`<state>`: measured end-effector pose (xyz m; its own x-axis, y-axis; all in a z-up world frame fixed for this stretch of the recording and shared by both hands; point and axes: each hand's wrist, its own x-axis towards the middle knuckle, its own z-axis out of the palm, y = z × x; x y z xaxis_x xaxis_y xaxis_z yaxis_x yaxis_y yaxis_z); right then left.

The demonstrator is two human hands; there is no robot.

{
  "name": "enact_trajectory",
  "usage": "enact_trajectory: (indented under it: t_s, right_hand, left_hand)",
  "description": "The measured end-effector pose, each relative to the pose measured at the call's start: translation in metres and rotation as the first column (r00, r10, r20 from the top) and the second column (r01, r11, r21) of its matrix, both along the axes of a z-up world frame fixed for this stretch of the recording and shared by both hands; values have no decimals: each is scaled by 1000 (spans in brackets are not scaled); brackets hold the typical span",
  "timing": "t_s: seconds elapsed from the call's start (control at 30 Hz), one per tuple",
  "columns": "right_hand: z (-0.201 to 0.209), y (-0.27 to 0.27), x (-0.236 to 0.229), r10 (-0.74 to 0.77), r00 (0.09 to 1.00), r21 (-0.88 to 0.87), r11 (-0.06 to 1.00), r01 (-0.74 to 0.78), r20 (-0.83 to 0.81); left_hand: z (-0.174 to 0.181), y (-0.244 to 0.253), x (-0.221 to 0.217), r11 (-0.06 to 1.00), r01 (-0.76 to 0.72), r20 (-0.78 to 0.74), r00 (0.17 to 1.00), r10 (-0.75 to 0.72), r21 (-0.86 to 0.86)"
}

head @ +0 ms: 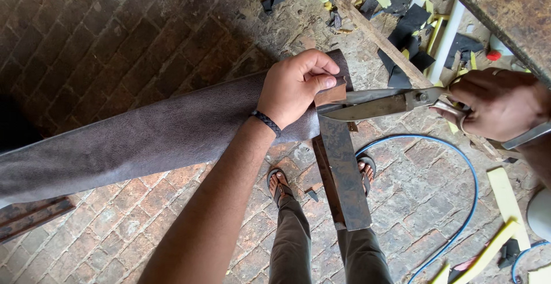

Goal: The person trims excess brown fabric from a wooden furniture frame using shears, then secures the fabric with a pneumatic staple gun. The person repeatedly staples along the edges and trims the fabric to fit the frame.

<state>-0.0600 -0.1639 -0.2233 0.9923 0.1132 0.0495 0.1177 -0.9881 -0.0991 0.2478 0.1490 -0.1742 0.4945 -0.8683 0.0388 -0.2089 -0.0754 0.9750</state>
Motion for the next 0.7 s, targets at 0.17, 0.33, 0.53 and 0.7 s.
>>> enact_trajectory:
  t_s: [0.17, 0.33, 0.53, 0.7]
  right_hand:
    - [8, 16, 9, -86, 993, -133, 988, 75, -78]
    - [22, 15, 26, -126, 959, -295, 954, 47, -255]
    - [10, 12, 14, -54, 987, -284, 959, 9, -152]
    - [19, 18, 1, 30, 999, -58, 998, -28, 24]
  left_hand:
    - [-5, 0, -3, 1000, -13, -25, 1000, 13, 8]
    - [-3, -1, -2, 1000, -19, 6, 1000, 19, 18]
    - [-3, 3, -1, 999, -34, 25, 999, 34, 13]
    - [-5, 8, 0, 999, -26, -11, 1000, 25, -48]
